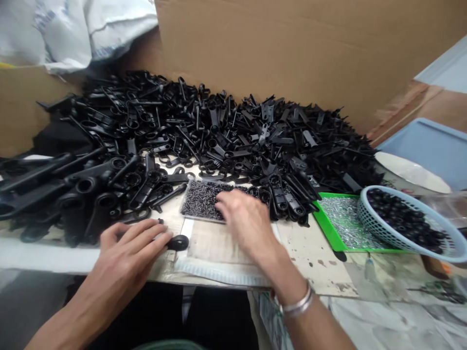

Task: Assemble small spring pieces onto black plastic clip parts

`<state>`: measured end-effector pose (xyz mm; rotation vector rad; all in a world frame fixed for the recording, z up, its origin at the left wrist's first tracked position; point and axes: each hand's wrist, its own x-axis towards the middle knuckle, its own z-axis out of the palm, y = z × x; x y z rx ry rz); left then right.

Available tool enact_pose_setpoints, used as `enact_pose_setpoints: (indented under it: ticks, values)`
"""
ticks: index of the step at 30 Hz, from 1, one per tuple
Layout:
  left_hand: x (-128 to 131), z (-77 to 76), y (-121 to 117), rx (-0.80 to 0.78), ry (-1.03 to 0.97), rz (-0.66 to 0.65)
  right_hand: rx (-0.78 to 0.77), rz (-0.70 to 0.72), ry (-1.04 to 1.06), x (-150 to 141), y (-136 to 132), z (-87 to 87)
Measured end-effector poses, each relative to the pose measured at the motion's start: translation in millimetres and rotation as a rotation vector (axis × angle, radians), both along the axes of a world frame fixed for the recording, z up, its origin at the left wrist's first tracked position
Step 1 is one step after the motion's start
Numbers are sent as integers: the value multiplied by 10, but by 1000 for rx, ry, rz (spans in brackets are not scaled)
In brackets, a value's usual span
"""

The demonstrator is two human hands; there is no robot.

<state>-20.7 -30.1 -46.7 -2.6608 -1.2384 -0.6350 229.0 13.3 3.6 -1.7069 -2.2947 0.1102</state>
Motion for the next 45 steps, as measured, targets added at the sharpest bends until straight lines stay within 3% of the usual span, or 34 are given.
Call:
enact_pose_setpoints:
  ticks: [2, 4, 11, 15, 24, 29, 33, 38, 45]
  values:
    - [6, -19, 11, 0, -18, 10, 136, -57, -306, 231, 225, 29]
    - [10, -35, 3, 19, -39, 18, 156, -32, -395, 372, 395, 18]
    - [79, -69, -95, 34, -191, 24, 111, 8, -384, 347, 492, -90]
    - [118, -65, -102, -11, -265, 47, 57, 12, -300, 373, 460, -45]
    - [201, -13, -55, -182, -255, 43, -20, -128, 276, 709, 294, 193]
    - [166, -22, -47, -109, -175, 18, -147, -218, 660, 784, 63, 192]
    - [148, -46, -44, -60, -122, -30, -211, -253, 797, 841, -50, 158]
    - [241, -38, -59, -143, -225, -123, -169, -154, 668, 768, -31, 120]
    - [301, -135, -73, -231, -417, -57, 55, 45, 53, 486, 271, -1]
